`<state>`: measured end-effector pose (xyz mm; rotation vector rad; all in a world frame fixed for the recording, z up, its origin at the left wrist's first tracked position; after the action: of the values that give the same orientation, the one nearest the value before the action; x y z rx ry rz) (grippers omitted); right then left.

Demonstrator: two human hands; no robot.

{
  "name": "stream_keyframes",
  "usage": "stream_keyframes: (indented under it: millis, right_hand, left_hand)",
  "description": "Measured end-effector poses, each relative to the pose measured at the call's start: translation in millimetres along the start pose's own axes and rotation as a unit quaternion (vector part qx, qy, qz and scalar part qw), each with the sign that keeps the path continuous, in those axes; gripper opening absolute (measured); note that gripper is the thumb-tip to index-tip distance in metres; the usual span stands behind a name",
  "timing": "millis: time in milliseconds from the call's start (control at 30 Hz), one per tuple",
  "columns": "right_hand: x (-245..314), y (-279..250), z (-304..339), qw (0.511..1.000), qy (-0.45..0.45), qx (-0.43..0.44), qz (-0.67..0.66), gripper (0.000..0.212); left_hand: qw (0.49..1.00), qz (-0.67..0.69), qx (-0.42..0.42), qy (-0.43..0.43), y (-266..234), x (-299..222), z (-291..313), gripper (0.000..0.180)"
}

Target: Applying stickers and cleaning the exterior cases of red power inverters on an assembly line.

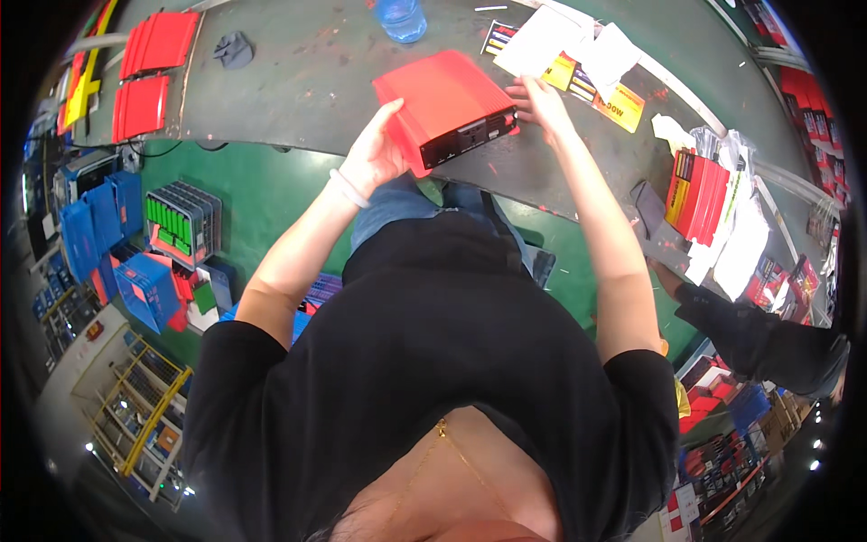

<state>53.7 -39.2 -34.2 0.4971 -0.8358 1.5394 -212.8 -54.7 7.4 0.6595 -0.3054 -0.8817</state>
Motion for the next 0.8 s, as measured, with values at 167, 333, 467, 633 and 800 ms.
stream_keyframes:
  millis: [167,333,467,633,800]
  right_hand:
    - [-37.5,-46.7,11.4,0.996,0.013,-0.036,-0.075,0.037]
    - [-72.4,-75.1,27.8,0.974,0.056,-0.144,-0.164,0.030]
    - [-76.9,-83.4,28.1,0.968,0.038,-0.174,-0.178,0.028]
    - [-53.7,-87.1,3.8,0.969,-0.025,-0.224,-0.104,0.025]
    - [-29.0,-77.7,-43.1,0.963,-0.113,-0.230,0.080,0.034]
  left_hand:
    - [0.998,0.052,0.033,0.023,-8.6,8.6,-22.0,0.049]
    - [0.993,0.081,0.091,-0.005,-6.1,26.6,-28.8,0.053]
    - [0.993,0.076,0.082,0.044,-1.2,46.1,-33.5,0.047]
    - [0.997,0.061,0.037,0.019,-2.5,72.0,-44.1,0.034]
    - [0.989,-0.055,-0.091,-0.102,-8.7,90.5,-43.1,0.055]
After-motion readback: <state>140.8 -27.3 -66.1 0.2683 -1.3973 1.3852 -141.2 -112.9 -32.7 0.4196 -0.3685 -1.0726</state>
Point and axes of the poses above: each hand's wrist, its own z-axis away from the middle knuckle, its own y-axis out of the palm, x = y × z, the point moved 4 cm from there along -z, towards the middle knuckle, and after that the axes turned 13 degrees about z, right-handed, at the moved point
